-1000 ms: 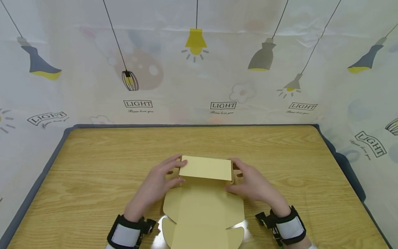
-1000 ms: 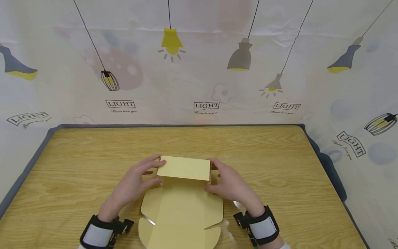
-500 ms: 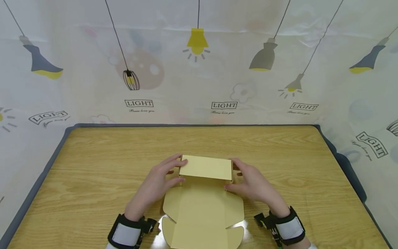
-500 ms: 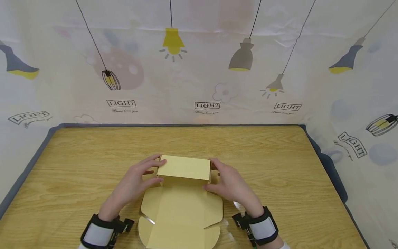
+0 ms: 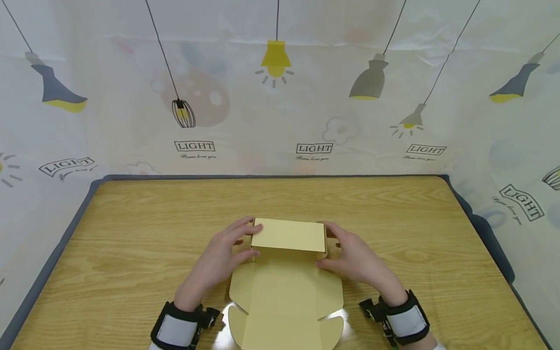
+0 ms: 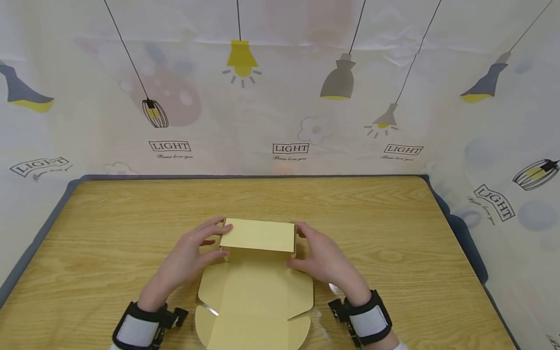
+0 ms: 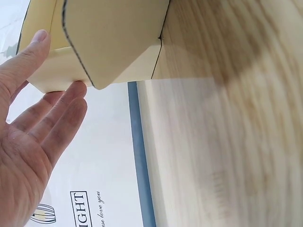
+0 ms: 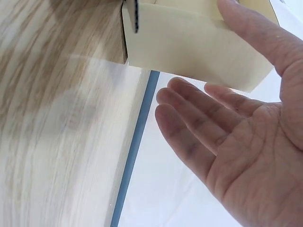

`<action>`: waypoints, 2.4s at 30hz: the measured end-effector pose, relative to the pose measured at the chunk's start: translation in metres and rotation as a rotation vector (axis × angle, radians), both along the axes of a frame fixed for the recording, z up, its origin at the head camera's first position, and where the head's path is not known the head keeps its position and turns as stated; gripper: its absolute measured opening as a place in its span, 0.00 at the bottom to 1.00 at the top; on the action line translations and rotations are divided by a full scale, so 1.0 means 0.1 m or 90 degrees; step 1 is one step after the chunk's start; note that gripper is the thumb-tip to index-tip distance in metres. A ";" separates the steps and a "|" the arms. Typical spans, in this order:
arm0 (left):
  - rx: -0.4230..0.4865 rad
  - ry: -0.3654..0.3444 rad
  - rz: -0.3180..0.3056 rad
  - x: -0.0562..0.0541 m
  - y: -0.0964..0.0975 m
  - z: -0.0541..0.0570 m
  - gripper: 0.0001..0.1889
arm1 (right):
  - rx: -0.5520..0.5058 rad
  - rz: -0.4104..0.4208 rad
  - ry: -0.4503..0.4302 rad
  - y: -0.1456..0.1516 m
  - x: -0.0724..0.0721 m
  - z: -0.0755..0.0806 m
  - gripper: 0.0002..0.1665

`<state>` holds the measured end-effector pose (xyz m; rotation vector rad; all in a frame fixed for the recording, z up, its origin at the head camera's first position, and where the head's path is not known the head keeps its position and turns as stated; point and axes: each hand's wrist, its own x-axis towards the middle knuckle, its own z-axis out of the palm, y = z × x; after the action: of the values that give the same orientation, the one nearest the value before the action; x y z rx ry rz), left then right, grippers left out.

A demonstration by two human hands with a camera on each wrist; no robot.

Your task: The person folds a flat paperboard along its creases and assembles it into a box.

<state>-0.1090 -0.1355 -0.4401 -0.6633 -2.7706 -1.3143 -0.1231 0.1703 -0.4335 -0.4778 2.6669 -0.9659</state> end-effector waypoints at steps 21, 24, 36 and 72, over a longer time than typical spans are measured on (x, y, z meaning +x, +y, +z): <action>-0.014 -0.016 0.113 -0.04 -0.17 0.01 0.28 | 0.005 -0.003 -0.052 0.04 -0.02 -0.05 0.44; -0.014 -0.011 0.124 -0.04 -0.20 0.00 0.28 | 0.002 0.006 -0.063 0.03 -0.02 -0.05 0.42; -0.013 0.001 0.138 -0.05 -0.23 -0.02 0.28 | 0.040 0.042 -0.078 0.00 0.01 -0.07 0.34; -0.173 0.118 0.044 0.06 0.03 0.09 0.30 | 0.008 -0.033 -0.056 0.18 -0.11 -0.11 0.21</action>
<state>-0.1033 -0.1330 -0.4307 -0.6521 -2.8126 -0.8243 -0.1344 0.1883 -0.4442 -0.3578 2.6167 -0.9615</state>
